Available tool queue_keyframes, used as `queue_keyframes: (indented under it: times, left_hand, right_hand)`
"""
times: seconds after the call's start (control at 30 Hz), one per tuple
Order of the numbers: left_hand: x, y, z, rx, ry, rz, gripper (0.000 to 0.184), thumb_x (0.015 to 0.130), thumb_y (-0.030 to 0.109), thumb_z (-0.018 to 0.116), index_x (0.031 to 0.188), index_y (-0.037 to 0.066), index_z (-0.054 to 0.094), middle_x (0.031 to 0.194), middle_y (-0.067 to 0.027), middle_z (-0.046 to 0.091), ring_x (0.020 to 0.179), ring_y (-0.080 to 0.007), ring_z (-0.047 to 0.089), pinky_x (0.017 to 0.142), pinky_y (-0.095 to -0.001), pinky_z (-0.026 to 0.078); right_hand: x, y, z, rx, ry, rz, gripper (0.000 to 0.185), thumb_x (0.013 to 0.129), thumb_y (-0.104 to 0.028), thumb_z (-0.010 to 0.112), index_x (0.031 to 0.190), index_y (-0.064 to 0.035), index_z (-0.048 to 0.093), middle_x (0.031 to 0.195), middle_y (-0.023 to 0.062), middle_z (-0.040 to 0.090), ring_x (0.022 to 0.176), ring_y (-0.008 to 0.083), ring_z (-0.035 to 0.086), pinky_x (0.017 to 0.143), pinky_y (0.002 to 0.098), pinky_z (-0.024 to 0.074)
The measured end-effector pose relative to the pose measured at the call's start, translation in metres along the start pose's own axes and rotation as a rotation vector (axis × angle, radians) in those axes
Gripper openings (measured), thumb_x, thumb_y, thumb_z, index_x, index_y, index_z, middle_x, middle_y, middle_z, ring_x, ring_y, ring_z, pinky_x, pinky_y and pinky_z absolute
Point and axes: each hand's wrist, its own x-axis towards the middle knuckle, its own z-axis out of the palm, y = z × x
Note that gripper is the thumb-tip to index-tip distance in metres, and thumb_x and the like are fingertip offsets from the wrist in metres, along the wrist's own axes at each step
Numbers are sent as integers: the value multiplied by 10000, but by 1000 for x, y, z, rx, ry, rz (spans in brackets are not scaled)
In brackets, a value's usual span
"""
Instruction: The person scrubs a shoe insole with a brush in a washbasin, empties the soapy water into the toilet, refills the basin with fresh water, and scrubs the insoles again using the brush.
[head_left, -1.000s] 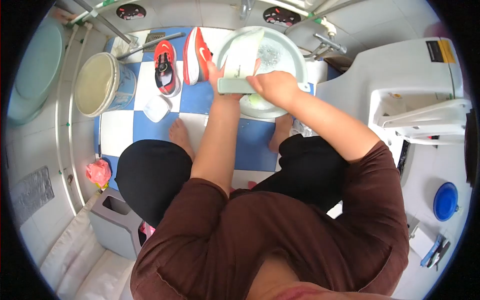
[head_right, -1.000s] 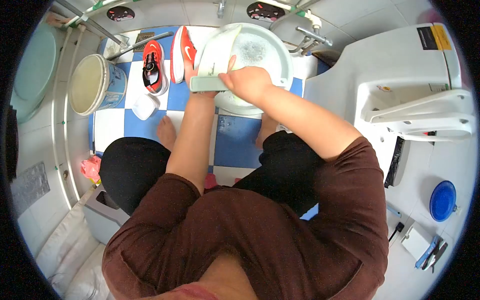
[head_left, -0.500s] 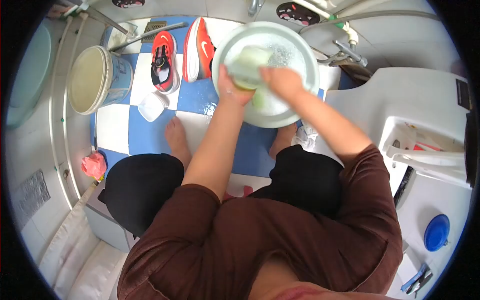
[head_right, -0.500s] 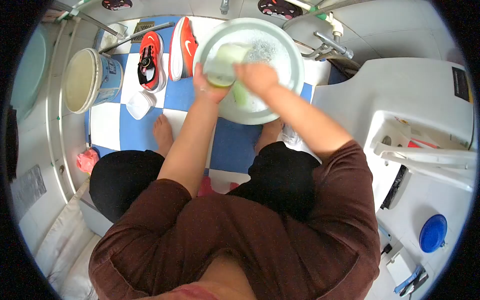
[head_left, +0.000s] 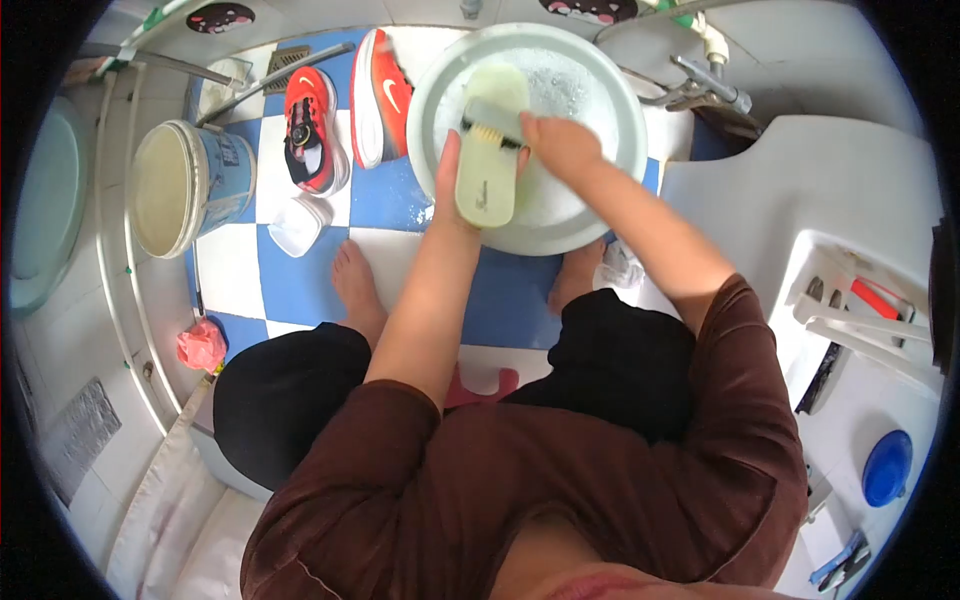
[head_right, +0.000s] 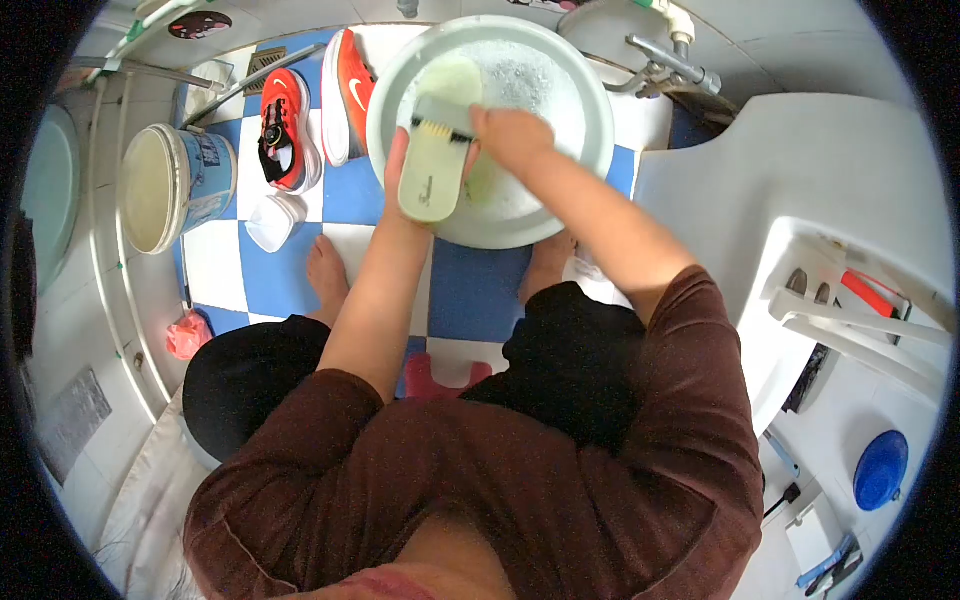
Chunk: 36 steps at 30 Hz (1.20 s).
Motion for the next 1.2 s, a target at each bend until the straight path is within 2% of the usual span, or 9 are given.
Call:
queue_keyframes:
  times: [0.17, 0.27, 0.3, 0.4, 0.57, 0.87, 1.03, 1.13, 1.2]
  left_hand:
    - [-2, 11, 3, -55, -151, 38, 725, 935, 595, 226, 1390, 45, 357, 1347, -168, 454, 1200, -330, 470, 1015, -465, 386]
    - [2, -3, 17, 106, 59, 19, 702, 941, 577, 224, 1385, 52, 363, 1340, -163, 460, 1192, -327, 476, 1019, -461, 389]
    - [4, -9, 13, 29, 31, 0, 685, 946, 564, 228, 1381, 54, 369, 1332, -162, 467, 1187, -325, 480, 1015, -459, 395]
    - [3, 4, 15, -48, 47, 74, 635, 963, 520, 242, 1366, 51, 387, 1295, -158, 497, 1161, -310, 502, 999, -451, 412]
    - [14, -24, -2, 253, 33, 3, 559, 978, 466, 267, 1341, 71, 423, 1237, -133, 546, 1096, -276, 553, 939, -430, 461]
    - [15, -5, 3, 140, 63, 81, 412, 950, 331, 387, 1199, 39, 537, 1126, -124, 603, 987, -285, 602, 845, -412, 519]
    - [3, 30, 42, 247, 195, 89, 514, 911, 445, 379, 1242, 76, 517, 1165, -117, 577, 1015, -272, 581, 852, -419, 504]
    - [-7, 39, 47, 260, 207, 134, 623, 880, 558, 346, 1275, 98, 490, 1177, -124, 567, 1042, -275, 564, 856, -422, 492]
    - [-8, 45, 49, 108, 193, 209, 627, 897, 541, 321, 1301, 83, 463, 1189, -151, 559, 1089, -303, 543, 894, -435, 477]
  right_hand:
    - [-40, -46, 6, 141, 8, 6, 381, 902, -299, 420, 735, -22, 622, 790, 165, 676, 707, 345, 666, 608, 443, 534]
    - [-3, 2, -30, -118, 15, 31, 420, 911, -332, 393, 902, 7, 639, 808, 191, 671, 765, 356, 661, 712, 475, 521]
    - [2, 8, -34, -173, -42, 148, 553, 965, -411, 228, 996, -3, 599, 808, 222, 652, 820, 369, 639, 819, 461, 491]
    - [-23, -30, 21, 7, 12, 135, 461, 947, -343, 322, 1109, 22, 552, 891, 228, 656, 793, 346, 658, 706, 465, 529]
    - [15, 21, -36, -8, 5, 213, 645, 972, -426, 202, 856, 19, 654, 951, 251, 639, 902, 364, 632, 855, 481, 466]
    - [11, 11, -29, 64, 54, 100, 651, 962, -458, 216, 846, -4, 666, 895, 242, 651, 854, 419, 624, 803, 475, 481]
    - [-26, -30, -30, 408, 74, 8, 461, 965, -274, 411, 1387, -113, 318, 1010, 227, 631, 895, 431, 605, 815, 469, 469]
    - [-32, -40, -29, 408, 277, -403, 492, 963, -230, 412, 1432, -166, 276, 1065, 205, 618, 909, 417, 604, 819, 458, 472]
    - [-43, -55, -12, 436, 77, -432, 505, 960, -198, 410, 1443, -200, 267, 1088, 199, 611, 933, 399, 600, 834, 440, 470]
